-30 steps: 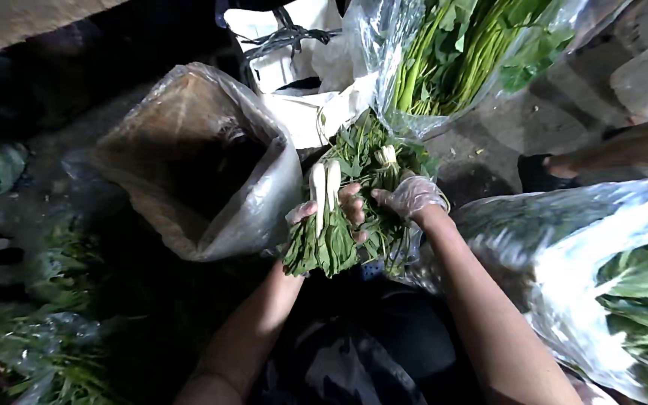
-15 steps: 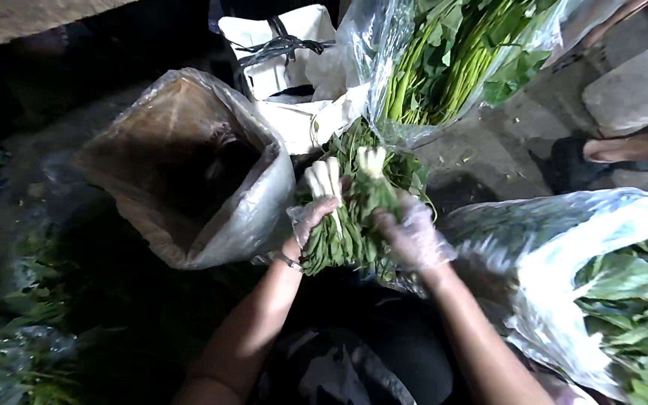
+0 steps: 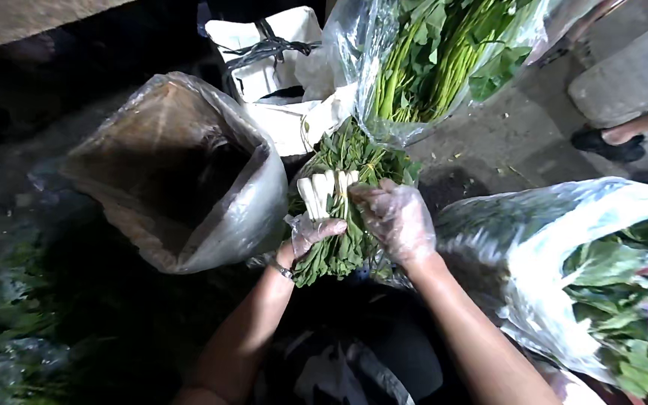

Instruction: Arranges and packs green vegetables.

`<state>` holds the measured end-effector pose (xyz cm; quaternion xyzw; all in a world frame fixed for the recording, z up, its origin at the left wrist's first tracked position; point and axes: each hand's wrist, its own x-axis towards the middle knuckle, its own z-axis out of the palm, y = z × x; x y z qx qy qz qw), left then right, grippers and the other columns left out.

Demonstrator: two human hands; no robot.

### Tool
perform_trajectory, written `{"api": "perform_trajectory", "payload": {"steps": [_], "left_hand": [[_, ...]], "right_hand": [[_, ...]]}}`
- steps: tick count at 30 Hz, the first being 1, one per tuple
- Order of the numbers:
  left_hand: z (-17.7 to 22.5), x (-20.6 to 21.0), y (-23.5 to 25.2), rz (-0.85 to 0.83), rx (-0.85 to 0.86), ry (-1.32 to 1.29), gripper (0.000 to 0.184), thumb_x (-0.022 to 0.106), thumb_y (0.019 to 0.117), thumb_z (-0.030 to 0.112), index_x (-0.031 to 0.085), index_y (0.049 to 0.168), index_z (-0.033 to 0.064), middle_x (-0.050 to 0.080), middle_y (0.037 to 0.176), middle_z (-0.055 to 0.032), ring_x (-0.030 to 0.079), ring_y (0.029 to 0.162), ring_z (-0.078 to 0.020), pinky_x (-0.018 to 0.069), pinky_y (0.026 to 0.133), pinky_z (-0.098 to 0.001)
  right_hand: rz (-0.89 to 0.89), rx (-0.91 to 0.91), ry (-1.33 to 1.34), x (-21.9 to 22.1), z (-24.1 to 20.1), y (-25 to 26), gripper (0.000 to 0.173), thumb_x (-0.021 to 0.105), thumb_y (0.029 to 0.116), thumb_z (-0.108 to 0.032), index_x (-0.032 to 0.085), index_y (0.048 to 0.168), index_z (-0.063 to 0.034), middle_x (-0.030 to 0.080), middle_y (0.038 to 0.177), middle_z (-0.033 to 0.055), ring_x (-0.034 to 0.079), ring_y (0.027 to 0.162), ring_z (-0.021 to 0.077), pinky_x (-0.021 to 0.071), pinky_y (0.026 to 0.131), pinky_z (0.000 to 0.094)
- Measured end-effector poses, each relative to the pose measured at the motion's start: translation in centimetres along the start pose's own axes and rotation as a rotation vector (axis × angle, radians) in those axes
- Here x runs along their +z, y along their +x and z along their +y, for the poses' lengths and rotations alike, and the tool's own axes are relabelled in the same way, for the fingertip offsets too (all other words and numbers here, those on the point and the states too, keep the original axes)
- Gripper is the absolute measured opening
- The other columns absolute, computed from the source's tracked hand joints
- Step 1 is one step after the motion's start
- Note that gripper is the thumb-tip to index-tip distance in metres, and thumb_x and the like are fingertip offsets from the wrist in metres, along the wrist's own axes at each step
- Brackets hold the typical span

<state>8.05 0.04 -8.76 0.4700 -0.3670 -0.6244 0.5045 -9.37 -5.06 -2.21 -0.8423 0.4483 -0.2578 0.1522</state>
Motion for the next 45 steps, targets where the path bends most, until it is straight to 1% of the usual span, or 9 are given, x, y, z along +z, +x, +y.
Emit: {"api": "perform_trajectory", "payload": {"steps": [17, 20, 23, 26, 30, 35, 41, 43, 45], "left_hand": [[-0.2, 0.0, 0.6, -0.048, -0.155, 0.187, 0.030, 0.071, 0.0849, -0.003, 0.060, 0.112, -0.0012, 0.068, 0.091, 0.0049, 0.064, 0.086, 0.0032, 0.0542, 0.083, -0.0171], [-0.3, -0.6, 0.5, -0.041, -0.128, 0.164, 0.033, 0.072, 0.0825, -0.003, 0.059, 0.113, 0.0001, 0.069, 0.092, 0.0067, 0.065, 0.088, 0.0042, 0.0548, 0.085, -0.0166], [-0.4, -0.4, 0.0, -0.040, -0.212, 0.209, 0.041, 0.075, 0.0835, 0.001, 0.057, 0.120, -0.0050, 0.069, 0.098, -0.0002, 0.065, 0.091, 0.0005, 0.0544, 0.088, -0.0205], [-1.1, -0.3, -0.4, 0.001, -0.225, 0.291, 0.052, 0.083, 0.0795, 0.009, 0.061, 0.124, -0.0072, 0.071, 0.108, -0.0105, 0.067, 0.099, -0.0104, 0.0547, 0.094, -0.0305], [0.1, -0.7, -0.5, -0.097, -0.271, 0.529, 0.059, 0.082, 0.0842, 0.019, 0.059, 0.131, -0.0087, 0.065, 0.126, -0.0262, 0.062, 0.120, -0.0332, 0.0453, 0.108, -0.0490], [3.2, -0.9, -2.0, -0.243, -0.278, 0.500, 0.056, 0.079, 0.0872, 0.010, 0.056, 0.133, -0.0111, 0.062, 0.129, -0.0275, 0.059, 0.122, -0.0313, 0.0426, 0.110, -0.0446], [6.0, -0.8, -5.6, -0.296, -0.378, 0.794, 0.060, 0.082, 0.0856, 0.021, 0.057, 0.130, -0.0118, 0.060, 0.129, -0.0315, 0.057, 0.123, -0.0410, 0.0415, 0.108, -0.0565], [6.1, -1.5, -7.3, -0.055, -0.266, 0.575, 0.058, 0.082, 0.0834, 0.014, 0.057, 0.130, -0.0103, 0.066, 0.121, -0.0222, 0.064, 0.113, -0.0257, 0.0489, 0.104, -0.0423], [7.5, 0.0, -7.7, 0.135, -0.092, 0.373, 0.041, 0.077, 0.0833, 0.003, 0.060, 0.118, -0.0109, 0.071, 0.098, -0.0093, 0.067, 0.089, -0.0067, 0.0559, 0.086, -0.0251]], "right_hand": [[-0.414, 0.252, -0.046, 1.3, -0.2, 1.1, 0.024, 0.073, 0.0871, -0.012, 0.072, 0.106, 0.0019, 0.070, 0.105, 0.0222, 0.069, 0.098, 0.0393, 0.0551, 0.084, 0.0578], [-0.418, 0.331, 0.475, 1.5, 0.7, 0.2, 0.004, 0.067, 0.0872, 0.001, 0.065, 0.089, 0.0029, 0.062, 0.080, 0.0094, 0.059, 0.071, 0.0157, 0.0512, 0.066, 0.0353], [-0.545, 0.509, 0.687, 0.4, 0.6, -0.4, 0.012, 0.051, 0.0939, 0.005, 0.063, 0.096, 0.0076, 0.058, 0.086, 0.0064, 0.054, 0.078, 0.0070, 0.0464, 0.074, 0.0255], [-0.669, 0.541, 0.604, -0.1, 0.1, -0.6, 0.027, 0.052, 0.1018, -0.009, 0.063, 0.118, 0.0103, 0.066, 0.108, 0.0160, 0.062, 0.099, 0.0157, 0.0510, 0.092, 0.0342], [-0.729, 0.367, 0.160, 0.5, 0.4, -0.3, 0.031, 0.062, 0.0989, -0.024, 0.073, 0.105, 0.0040, 0.072, 0.097, 0.0246, 0.069, 0.098, 0.0395, 0.0512, 0.091, 0.0607], [-0.373, 0.373, 0.262, -0.2, 0.8, -1.1, 0.022, 0.058, 0.0951, -0.008, 0.066, 0.089, 0.0123, 0.065, 0.081, 0.0218, 0.064, 0.081, 0.0309, 0.0500, 0.080, 0.0519], [0.200, 0.847, 0.257, -4.5, 4.1, -2.3, 0.038, 0.046, 0.1088, -0.018, 0.061, 0.119, 0.0160, 0.062, 0.118, 0.0368, 0.058, 0.114, 0.0456, 0.0414, 0.101, 0.0600], [0.113, 0.737, 0.254, -7.2, 3.1, -4.4, 0.038, 0.044, 0.1082, -0.014, 0.063, 0.119, 0.0167, 0.064, 0.116, 0.0352, 0.063, 0.111, 0.0413, 0.0451, 0.101, 0.0548], [0.133, 0.604, 0.218, -10.4, 1.7, -8.0, 0.034, 0.046, 0.1059, -0.014, 0.067, 0.113, 0.0120, 0.069, 0.100, 0.0209, 0.065, 0.091, 0.0201, 0.0524, 0.087, 0.0379]]}}
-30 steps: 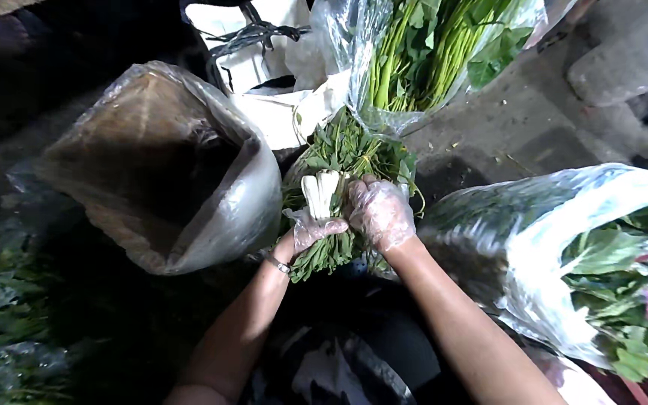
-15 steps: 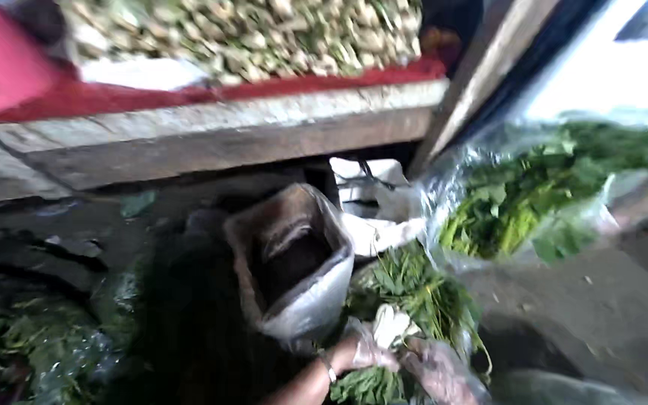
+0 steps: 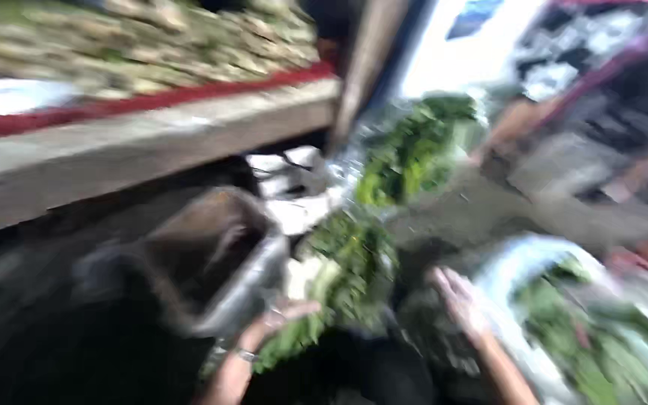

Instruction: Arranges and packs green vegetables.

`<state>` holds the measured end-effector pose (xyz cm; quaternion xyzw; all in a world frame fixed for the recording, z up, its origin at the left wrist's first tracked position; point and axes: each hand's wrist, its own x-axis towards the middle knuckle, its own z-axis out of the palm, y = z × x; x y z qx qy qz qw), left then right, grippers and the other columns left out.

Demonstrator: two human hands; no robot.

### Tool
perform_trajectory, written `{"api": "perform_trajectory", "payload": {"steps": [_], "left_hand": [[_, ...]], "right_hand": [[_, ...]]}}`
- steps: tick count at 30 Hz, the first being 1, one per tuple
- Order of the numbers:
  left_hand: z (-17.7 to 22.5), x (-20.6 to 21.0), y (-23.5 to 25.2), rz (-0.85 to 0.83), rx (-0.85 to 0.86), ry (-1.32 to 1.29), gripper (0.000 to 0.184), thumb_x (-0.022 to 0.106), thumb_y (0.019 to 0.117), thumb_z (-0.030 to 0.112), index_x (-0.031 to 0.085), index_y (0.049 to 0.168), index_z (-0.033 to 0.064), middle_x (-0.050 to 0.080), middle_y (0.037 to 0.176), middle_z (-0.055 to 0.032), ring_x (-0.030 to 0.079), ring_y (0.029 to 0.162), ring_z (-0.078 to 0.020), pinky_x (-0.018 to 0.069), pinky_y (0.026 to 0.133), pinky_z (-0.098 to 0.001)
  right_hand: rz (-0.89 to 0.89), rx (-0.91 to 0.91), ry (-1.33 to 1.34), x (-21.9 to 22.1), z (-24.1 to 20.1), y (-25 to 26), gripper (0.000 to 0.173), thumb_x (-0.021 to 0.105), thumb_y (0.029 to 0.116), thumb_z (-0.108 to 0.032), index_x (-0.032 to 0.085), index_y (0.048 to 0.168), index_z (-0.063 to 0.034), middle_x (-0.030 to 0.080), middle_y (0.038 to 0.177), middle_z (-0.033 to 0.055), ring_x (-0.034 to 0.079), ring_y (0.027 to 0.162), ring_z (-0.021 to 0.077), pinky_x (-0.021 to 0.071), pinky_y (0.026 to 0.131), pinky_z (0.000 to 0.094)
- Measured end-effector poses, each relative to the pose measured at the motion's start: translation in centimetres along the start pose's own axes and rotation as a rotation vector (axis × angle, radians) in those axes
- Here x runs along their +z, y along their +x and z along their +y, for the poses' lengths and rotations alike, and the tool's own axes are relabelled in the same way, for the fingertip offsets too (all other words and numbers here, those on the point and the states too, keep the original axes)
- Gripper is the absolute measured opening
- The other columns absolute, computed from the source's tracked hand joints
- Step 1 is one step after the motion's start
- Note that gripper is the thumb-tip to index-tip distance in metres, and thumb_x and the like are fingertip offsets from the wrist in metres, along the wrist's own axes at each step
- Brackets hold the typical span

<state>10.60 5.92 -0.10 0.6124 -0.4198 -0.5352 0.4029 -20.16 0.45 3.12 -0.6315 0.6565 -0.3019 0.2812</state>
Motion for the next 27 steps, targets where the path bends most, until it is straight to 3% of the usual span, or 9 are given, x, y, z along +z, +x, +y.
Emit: {"api": "perform_trajectory", "payload": {"steps": [3, 6, 8, 11, 13, 18, 20, 24, 27], "left_hand": [[5.1, 4.7, 0.3, -0.114, 0.187, -0.304, 0.014, 0.052, 0.0979, -0.004, 0.059, 0.110, -0.0043, 0.070, 0.089, 0.0006, 0.068, 0.083, -0.0007, 0.0572, 0.078, -0.0176], [5.9, 11.3, 2.6, -0.603, 0.375, -0.390, 0.020, 0.058, 0.0972, 0.019, 0.068, 0.114, 0.0183, 0.074, 0.102, 0.0102, 0.069, 0.094, -0.0004, 0.0579, 0.084, -0.0191], [7.0, 17.4, 0.7, -0.767, 0.421, -0.313, 0.021, 0.044, 0.1019, 0.012, 0.060, 0.116, 0.0116, 0.070, 0.101, 0.0081, 0.067, 0.093, 0.0000, 0.0565, 0.083, -0.0179], [6.7, 27.2, -6.2, -1.104, 0.199, -0.364, 0.020, 0.052, 0.0980, 0.018, 0.070, 0.105, 0.0135, 0.074, 0.092, 0.0038, 0.070, 0.083, -0.0036, 0.0597, 0.072, -0.0213], [4.9, 32.1, -12.6, -1.236, -0.045, -0.171, 0.016, 0.056, 0.1015, 0.019, 0.065, 0.111, 0.0098, 0.070, 0.088, 0.0013, 0.067, 0.077, -0.0050, 0.0580, 0.068, -0.0224], [-2.9, 39.3, -22.2, -1.268, -0.429, 0.382, 0.034, 0.060, 0.1024, 0.024, 0.058, 0.127, 0.0006, 0.064, 0.100, -0.0109, 0.062, 0.083, -0.0155, 0.0545, 0.074, -0.0329], [-4.4, 41.4, -22.2, -1.203, -0.267, 0.485, 0.041, 0.065, 0.1003, 0.023, 0.055, 0.132, -0.0020, 0.063, 0.113, -0.0161, 0.061, 0.096, -0.0211, 0.0529, 0.085, -0.0399], [-2.8, 46.2, -19.0, -1.332, 0.472, 0.915, 0.058, 0.070, 0.0971, 0.035, 0.054, 0.138, -0.0029, 0.061, 0.128, -0.0270, 0.060, 0.117, -0.0389, 0.0460, 0.101, -0.0588], [-2.0, 48.0, -18.2, -1.299, 0.841, 1.415, 0.060, 0.069, 0.0976, 0.024, 0.045, 0.143, -0.0065, 0.057, 0.128, -0.0380, 0.056, 0.120, -0.0568, 0.0413, 0.096, -0.0745]], "right_hand": [[0.112, -0.056, -0.076, -7.3, 0.7, -6.5, 0.030, 0.048, 0.1059, -0.013, 0.068, 0.100, 0.0086, 0.065, 0.084, 0.0132, 0.061, 0.077, 0.0135, 0.0515, 0.075, 0.0328], [0.357, -0.108, -0.166, -14.9, 3.3, -15.3, 0.027, 0.048, 0.1029, -0.015, 0.069, 0.095, 0.0010, 0.065, 0.080, 0.0002, 0.059, 0.073, -0.0005, 0.0505, 0.071, 0.0200], [0.561, 0.028, -0.197, -18.0, 5.5, -23.0, 0.030, 0.046, 0.1017, -0.016, 0.068, 0.098, 0.0041, 0.066, 0.082, 0.0022, 0.059, 0.075, -0.0001, 0.0507, 0.073, 0.0216], [0.761, 0.491, -0.253, -18.4, 8.2, -34.2, 0.031, 0.044, 0.1068, -0.018, 0.065, 0.106, 0.0053, 0.063, 0.084, 0.0105, 0.057, 0.069, 0.0122, 0.0512, 0.067, 0.0337], [0.823, 0.791, -0.192, -17.0, 10.1, -39.9, 0.031, 0.047, 0.1079, -0.015, 0.065, 0.113, 0.0099, 0.067, 0.095, 0.0246, 0.065, 0.083, 0.0321, 0.0527, 0.080, 0.0534], [1.010, 1.134, 0.024, -12.5, 11.9, -49.0, 0.028, 0.047, 0.1075, -0.008, 0.064, 0.112, 0.0132, 0.068, 0.097, 0.0247, 0.065, 0.084, 0.0265, 0.0530, 0.083, 0.0444], [1.066, 1.231, -0.034, -12.2, 11.0, -52.3, 0.027, 0.048, 0.1072, -0.008, 0.064, 0.115, 0.0126, 0.068, 0.101, 0.0260, 0.066, 0.091, 0.0292, 0.0524, 0.088, 0.0462], [1.003, 1.475, -0.273, -12.4, 10.0, -60.2, 0.032, 0.049, 0.1087, -0.018, 0.065, 0.121, 0.0065, 0.067, 0.112, 0.0320, 0.065, 0.108, 0.0491, 0.0467, 0.095, 0.0686], [0.869, 1.539, -0.371, -13.0, 9.1, -63.8, 0.026, 0.054, 0.1060, -0.013, 0.070, 0.118, 0.0040, 0.067, 0.118, 0.0300, 0.062, 0.114, 0.0511, 0.0446, 0.098, 0.0701]]}}
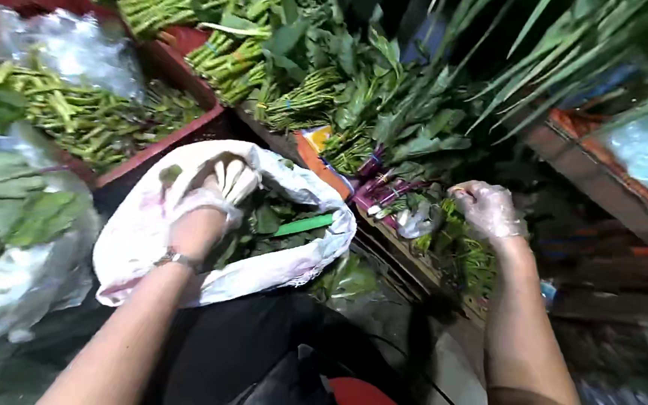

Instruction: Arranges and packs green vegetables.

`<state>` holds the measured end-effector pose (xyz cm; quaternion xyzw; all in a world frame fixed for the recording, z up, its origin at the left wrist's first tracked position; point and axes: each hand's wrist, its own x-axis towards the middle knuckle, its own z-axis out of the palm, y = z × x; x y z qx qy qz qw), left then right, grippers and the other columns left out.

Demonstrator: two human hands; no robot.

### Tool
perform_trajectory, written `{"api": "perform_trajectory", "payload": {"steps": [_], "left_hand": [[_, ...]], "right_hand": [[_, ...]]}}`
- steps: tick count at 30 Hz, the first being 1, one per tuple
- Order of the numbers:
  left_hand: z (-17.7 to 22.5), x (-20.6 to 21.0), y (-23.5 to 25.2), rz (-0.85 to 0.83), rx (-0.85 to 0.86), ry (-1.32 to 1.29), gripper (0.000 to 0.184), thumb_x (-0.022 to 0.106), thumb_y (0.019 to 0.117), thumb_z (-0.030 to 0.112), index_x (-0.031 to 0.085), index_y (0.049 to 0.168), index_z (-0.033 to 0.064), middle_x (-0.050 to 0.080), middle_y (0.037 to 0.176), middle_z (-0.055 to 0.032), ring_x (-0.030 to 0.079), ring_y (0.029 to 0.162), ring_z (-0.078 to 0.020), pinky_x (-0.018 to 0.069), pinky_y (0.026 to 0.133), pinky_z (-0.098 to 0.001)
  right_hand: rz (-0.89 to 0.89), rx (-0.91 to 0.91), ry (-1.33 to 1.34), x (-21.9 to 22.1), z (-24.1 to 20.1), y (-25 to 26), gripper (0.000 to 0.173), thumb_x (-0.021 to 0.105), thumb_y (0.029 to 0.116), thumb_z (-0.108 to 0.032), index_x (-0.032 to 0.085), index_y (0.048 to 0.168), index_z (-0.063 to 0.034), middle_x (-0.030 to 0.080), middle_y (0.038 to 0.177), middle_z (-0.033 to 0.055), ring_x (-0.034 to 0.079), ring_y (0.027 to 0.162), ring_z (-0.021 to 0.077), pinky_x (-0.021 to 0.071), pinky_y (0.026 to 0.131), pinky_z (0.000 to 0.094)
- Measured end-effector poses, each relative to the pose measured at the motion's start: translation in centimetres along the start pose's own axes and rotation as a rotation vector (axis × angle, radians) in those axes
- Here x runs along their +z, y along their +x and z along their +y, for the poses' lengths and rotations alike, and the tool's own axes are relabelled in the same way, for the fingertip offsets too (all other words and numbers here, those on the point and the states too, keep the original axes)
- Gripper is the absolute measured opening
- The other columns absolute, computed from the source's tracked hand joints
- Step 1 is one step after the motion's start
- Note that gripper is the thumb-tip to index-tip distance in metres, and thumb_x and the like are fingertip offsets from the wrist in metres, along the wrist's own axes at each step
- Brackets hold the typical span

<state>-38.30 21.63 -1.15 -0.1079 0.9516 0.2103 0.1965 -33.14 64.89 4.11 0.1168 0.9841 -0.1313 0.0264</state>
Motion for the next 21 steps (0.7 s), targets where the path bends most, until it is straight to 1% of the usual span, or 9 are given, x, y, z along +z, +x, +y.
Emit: {"api": "perform_trajectory", "payload": {"steps": [5, 6, 8, 11, 13, 15, 18, 19, 21], "left_hand": [[0.5, 1.7, 1.7, -0.061, -0.017, 0.177, 0.095, 0.085, 0.0810, 0.027, 0.032, 0.157, 0.0075, 0.053, 0.133, -0.0389, 0.055, 0.117, -0.0606, 0.0442, 0.089, -0.0779], [0.8, 1.5, 1.7, -0.121, 0.010, 0.180, 0.104, 0.085, 0.0812, 0.037, 0.023, 0.161, 0.0141, 0.050, 0.138, -0.0369, 0.054, 0.120, -0.0588, 0.0443, 0.090, -0.0769], [1.1, 1.3, 1.8, -0.194, 0.076, 0.184, 0.092, 0.069, 0.0938, 0.046, 0.018, 0.165, 0.0193, 0.045, 0.146, -0.0341, 0.051, 0.124, -0.0563, 0.0427, 0.093, -0.0754], [0.2, 1.7, 2.6, -0.092, 0.068, 0.191, 0.075, 0.062, 0.1009, 0.039, 0.024, 0.164, 0.0221, 0.032, 0.155, -0.0350, 0.047, 0.126, -0.0607, 0.0403, 0.092, -0.0788], [0.1, 1.5, 2.7, -0.054, 0.025, 0.190, 0.081, 0.068, 0.0971, 0.042, 0.024, 0.163, 0.0225, 0.032, 0.154, -0.0359, 0.045, 0.128, -0.0616, 0.0393, 0.093, -0.0791], [0.1, 0.4, 1.9, -0.064, 0.027, 0.169, 0.090, 0.076, 0.0913, 0.040, 0.026, 0.161, 0.0129, 0.037, 0.151, -0.0370, 0.046, 0.128, -0.0606, 0.0396, 0.096, -0.0777], [-0.5, -2.2, -0.8, -0.082, 0.138, 0.137, 0.081, 0.078, 0.0904, 0.037, 0.039, 0.155, 0.0082, 0.044, 0.150, -0.0298, 0.048, 0.131, -0.0542, 0.0392, 0.099, -0.0755], [-1.0, -2.7, -1.6, -0.051, 0.201, 0.146, 0.073, 0.076, 0.0924, 0.039, 0.045, 0.152, 0.0112, 0.047, 0.149, -0.0261, 0.050, 0.130, -0.0516, 0.0402, 0.099, -0.0746], [-2.3, -3.8, -3.9, 0.081, 0.289, 0.120, 0.049, 0.073, 0.0947, 0.034, 0.062, 0.137, 0.0134, 0.060, 0.136, -0.0226, 0.058, 0.120, -0.0474, 0.0446, 0.096, -0.0716]], "right_hand": [[-0.141, 0.065, -0.027, -0.2, 0.9, 0.3, 0.018, 0.063, 0.1003, -0.006, 0.075, 0.113, -0.0036, 0.072, 0.112, 0.0236, 0.067, 0.107, 0.0446, 0.0483, 0.095, 0.0673], [-0.161, 0.086, -0.018, 0.1, 0.5, 0.7, 0.018, 0.064, 0.0997, -0.006, 0.076, 0.113, -0.0052, 0.072, 0.109, 0.0223, 0.068, 0.104, 0.0424, 0.0498, 0.093, 0.0659], [-0.190, 0.156, -0.028, 0.7, 0.2, 1.4, 0.018, 0.065, 0.0989, -0.007, 0.076, 0.113, -0.0060, 0.072, 0.111, 0.0233, 0.067, 0.108, 0.0437, 0.0481, 0.096, 0.0667], [-0.284, 0.212, -0.023, 2.4, 1.0, 2.8, 0.022, 0.071, 0.0944, -0.006, 0.074, 0.116, -0.0037, 0.070, 0.115, 0.0259, 0.064, 0.112, 0.0460, 0.0466, 0.097, 0.0683], [-0.430, 0.200, -0.026, 2.6, 1.4, 3.5, 0.035, 0.070, 0.0945, -0.008, 0.067, 0.129, -0.0019, 0.066, 0.126, 0.0275, 0.060, 0.122, 0.0466, 0.0430, 0.103, 0.0680], [-0.432, 0.187, -0.031, 1.6, 1.1, 3.0, 0.047, 0.069, 0.0948, -0.006, 0.060, 0.141, -0.0042, 0.061, 0.134, 0.0295, 0.056, 0.126, 0.0500, 0.0412, 0.103, 0.0710], [-0.181, 0.154, -0.064, 0.8, 1.0, 1.7, 0.028, 0.068, 0.0932, 0.000, 0.072, 0.121, -0.0048, 0.067, 0.121, 0.0289, 0.062, 0.111, 0.0533, 0.0454, 0.090, 0.0767], [-0.145, 0.171, -0.104, 0.6, 0.9, 1.6, 0.019, 0.068, 0.0963, -0.007, 0.074, 0.114, -0.0042, 0.068, 0.115, 0.0293, 0.064, 0.107, 0.0532, 0.0460, 0.088, 0.0766], [-0.106, 0.182, -0.200, 0.2, 0.2, 1.5, 0.026, 0.075, 0.0945, -0.024, 0.074, 0.111, -0.0049, 0.067, 0.116, 0.0314, 0.060, 0.111, 0.0558, 0.0435, 0.088, 0.0791]]}}
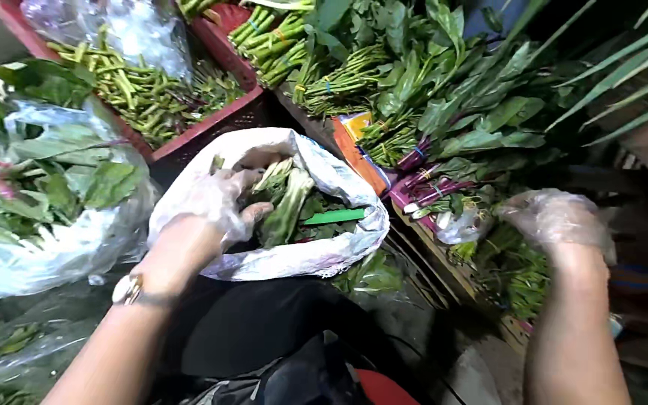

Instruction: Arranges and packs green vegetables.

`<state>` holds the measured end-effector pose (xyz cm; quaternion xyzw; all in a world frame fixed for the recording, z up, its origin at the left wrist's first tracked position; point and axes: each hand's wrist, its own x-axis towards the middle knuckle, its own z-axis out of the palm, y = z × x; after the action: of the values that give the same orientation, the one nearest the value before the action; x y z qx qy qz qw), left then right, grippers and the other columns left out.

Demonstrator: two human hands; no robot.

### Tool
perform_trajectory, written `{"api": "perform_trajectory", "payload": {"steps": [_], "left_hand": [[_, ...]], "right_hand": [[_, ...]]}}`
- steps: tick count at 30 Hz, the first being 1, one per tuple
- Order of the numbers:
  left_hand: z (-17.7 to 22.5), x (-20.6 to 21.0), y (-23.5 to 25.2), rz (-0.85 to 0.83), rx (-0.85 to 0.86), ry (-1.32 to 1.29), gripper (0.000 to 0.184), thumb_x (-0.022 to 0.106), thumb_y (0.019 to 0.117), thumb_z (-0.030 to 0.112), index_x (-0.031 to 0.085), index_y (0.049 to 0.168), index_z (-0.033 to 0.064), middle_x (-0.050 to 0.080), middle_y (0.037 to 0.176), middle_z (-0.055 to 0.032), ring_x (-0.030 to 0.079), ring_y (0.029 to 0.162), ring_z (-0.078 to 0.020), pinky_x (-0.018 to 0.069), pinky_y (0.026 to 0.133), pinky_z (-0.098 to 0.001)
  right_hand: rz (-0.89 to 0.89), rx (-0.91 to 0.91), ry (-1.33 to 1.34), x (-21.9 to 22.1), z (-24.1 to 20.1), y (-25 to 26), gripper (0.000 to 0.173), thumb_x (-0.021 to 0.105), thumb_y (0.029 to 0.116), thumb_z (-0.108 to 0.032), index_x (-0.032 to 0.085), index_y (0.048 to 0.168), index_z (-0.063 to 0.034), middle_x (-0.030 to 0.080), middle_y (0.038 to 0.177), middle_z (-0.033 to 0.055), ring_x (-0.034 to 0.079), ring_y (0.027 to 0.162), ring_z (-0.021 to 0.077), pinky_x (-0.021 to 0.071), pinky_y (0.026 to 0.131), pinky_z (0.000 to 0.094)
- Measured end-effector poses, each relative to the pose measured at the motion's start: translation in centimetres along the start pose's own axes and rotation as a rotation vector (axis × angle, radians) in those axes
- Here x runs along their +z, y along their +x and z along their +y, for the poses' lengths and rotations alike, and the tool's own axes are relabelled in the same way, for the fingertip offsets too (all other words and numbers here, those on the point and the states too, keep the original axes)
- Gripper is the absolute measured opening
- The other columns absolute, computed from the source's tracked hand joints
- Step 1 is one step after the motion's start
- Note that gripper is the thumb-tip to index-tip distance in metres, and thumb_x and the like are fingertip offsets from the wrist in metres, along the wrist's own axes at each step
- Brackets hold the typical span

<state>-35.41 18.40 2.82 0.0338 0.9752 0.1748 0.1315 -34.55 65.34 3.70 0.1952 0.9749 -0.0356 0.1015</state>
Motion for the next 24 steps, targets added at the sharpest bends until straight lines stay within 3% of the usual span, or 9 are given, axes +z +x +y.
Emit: {"api": "perform_trajectory", "payload": {"steps": [2, 4, 6, 10, 13, 16, 19, 21, 24], "left_hand": [[-2.0, -0.7, -2.8, 0.184, -0.042, -0.027, 0.034, 0.073, 0.0940, 0.028, 0.070, 0.123, 0.0100, 0.056, 0.134, -0.0282, 0.055, 0.119, -0.0531, 0.0431, 0.093, -0.0738], [-3.9, -0.5, -5.0, 0.194, -0.281, -0.040, 0.048, 0.069, 0.0962, 0.037, 0.060, 0.132, 0.0067, 0.049, 0.139, -0.0328, 0.050, 0.124, -0.0567, 0.0404, 0.094, -0.0764], [-4.4, 0.6, -6.0, 0.056, -0.522, -0.024, 0.071, 0.068, 0.0959, 0.046, 0.045, 0.147, 0.0030, 0.055, 0.132, -0.0343, 0.056, 0.119, -0.0549, 0.0431, 0.093, -0.0758], [-3.9, 2.2, -6.0, -0.035, -0.703, -0.030, 0.092, 0.069, 0.0914, 0.055, 0.029, 0.157, 0.0043, 0.054, 0.138, -0.0324, 0.056, 0.124, -0.0514, 0.0432, 0.098, -0.0713], [-3.7, 2.6, -6.4, -0.080, -0.744, 0.005, 0.103, 0.075, 0.0879, 0.052, 0.020, 0.161, 0.0051, 0.038, 0.151, -0.0352, 0.049, 0.130, -0.0537, 0.0428, 0.100, -0.0699], [-4.6, 3.1, -6.8, -0.053, -0.740, -0.058, 0.108, 0.082, 0.0835, 0.044, 0.016, 0.161, 0.0091, 0.053, 0.138, -0.0332, 0.058, 0.121, -0.0513, 0.0445, 0.096, -0.0704], [-5.5, 3.3, -7.3, -0.055, -0.791, -0.094, 0.102, 0.078, 0.0865, 0.048, 0.022, 0.157, -0.0005, 0.061, 0.127, -0.0326, 0.060, 0.119, -0.0494, 0.0444, 0.099, -0.0681], [-5.9, 3.4, -7.0, -0.057, -0.787, -0.111, 0.097, 0.075, 0.0881, 0.053, 0.030, 0.153, -0.0041, 0.061, 0.127, -0.0328, 0.059, 0.120, -0.0488, 0.0439, 0.100, -0.0670], [-5.9, 3.4, -6.7, -0.092, -0.688, -0.135, 0.067, 0.069, 0.0962, 0.041, 0.047, 0.142, -0.0027, 0.063, 0.124, -0.0309, 0.060, 0.119, -0.0481, 0.0437, 0.100, -0.0674]], "right_hand": [[0.077, -0.108, 0.037, 0.3, -1.3, -0.3, 0.038, 0.079, 0.0913, -0.032, 0.072, 0.115, -0.0029, 0.063, 0.121, 0.0340, 0.057, 0.115, 0.0576, 0.0416, 0.091, 0.0790], [0.128, -0.331, 0.189, 1.8, -4.2, -0.5, 0.035, 0.075, 0.0937, -0.030, 0.072, 0.114, -0.0013, 0.065, 0.116, 0.0308, 0.061, 0.109, 0.0526, 0.0458, 0.091, 0.0740], [0.068, -0.532, 0.291, 4.1, -9.4, -0.9, 0.030, 0.070, 0.0969, -0.029, 0.073, 0.112, -0.0032, 0.070, 0.112, 0.0229, 0.066, 0.105, 0.0424, 0.0507, 0.093, 0.0658], [-0.002, -0.924, 0.126, 7.2, -19.4, -3.3, 0.026, 0.070, 0.0935, -0.031, 0.076, 0.100, -0.0075, 0.073, 0.101, 0.0153, 0.070, 0.098, 0.0357, 0.0558, 0.085, 0.0587], [-0.370, -0.897, -0.345, 8.7, -23.3, -4.5, 0.035, 0.071, 0.0913, -0.023, 0.069, 0.123, -0.0082, 0.066, 0.122, 0.0198, 0.060, 0.119, 0.0427, 0.0465, 0.100, 0.0636], [-0.454, -0.807, -0.500, 5.9, -23.4, -4.5, 0.022, 0.071, 0.0905, -0.019, 0.073, 0.108, -0.0051, 0.068, 0.114, 0.0229, 0.063, 0.112, 0.0451, 0.0508, 0.090, 0.0645], [-0.341, -0.737, -0.491, -0.7, -21.0, -3.9, 0.016, 0.076, 0.0896, -0.027, 0.074, 0.097, -0.0120, 0.069, 0.098, 0.0206, 0.066, 0.097, 0.0457, 0.0531, 0.072, 0.0653], [-0.238, -0.766, -0.358, -2.5, -19.3, -1.4, 0.016, 0.076, 0.0904, -0.025, 0.073, 0.098, -0.0112, 0.071, 0.090, 0.0175, 0.068, 0.089, 0.0421, 0.0512, 0.073, 0.0647], [-0.206, -0.755, 0.092, 2.5, -20.1, 1.7, 0.054, 0.079, 0.0880, -0.039, 0.065, 0.126, -0.0038, 0.068, 0.113, 0.0235, 0.066, 0.103, 0.0426, 0.0504, 0.086, 0.0666]]}}
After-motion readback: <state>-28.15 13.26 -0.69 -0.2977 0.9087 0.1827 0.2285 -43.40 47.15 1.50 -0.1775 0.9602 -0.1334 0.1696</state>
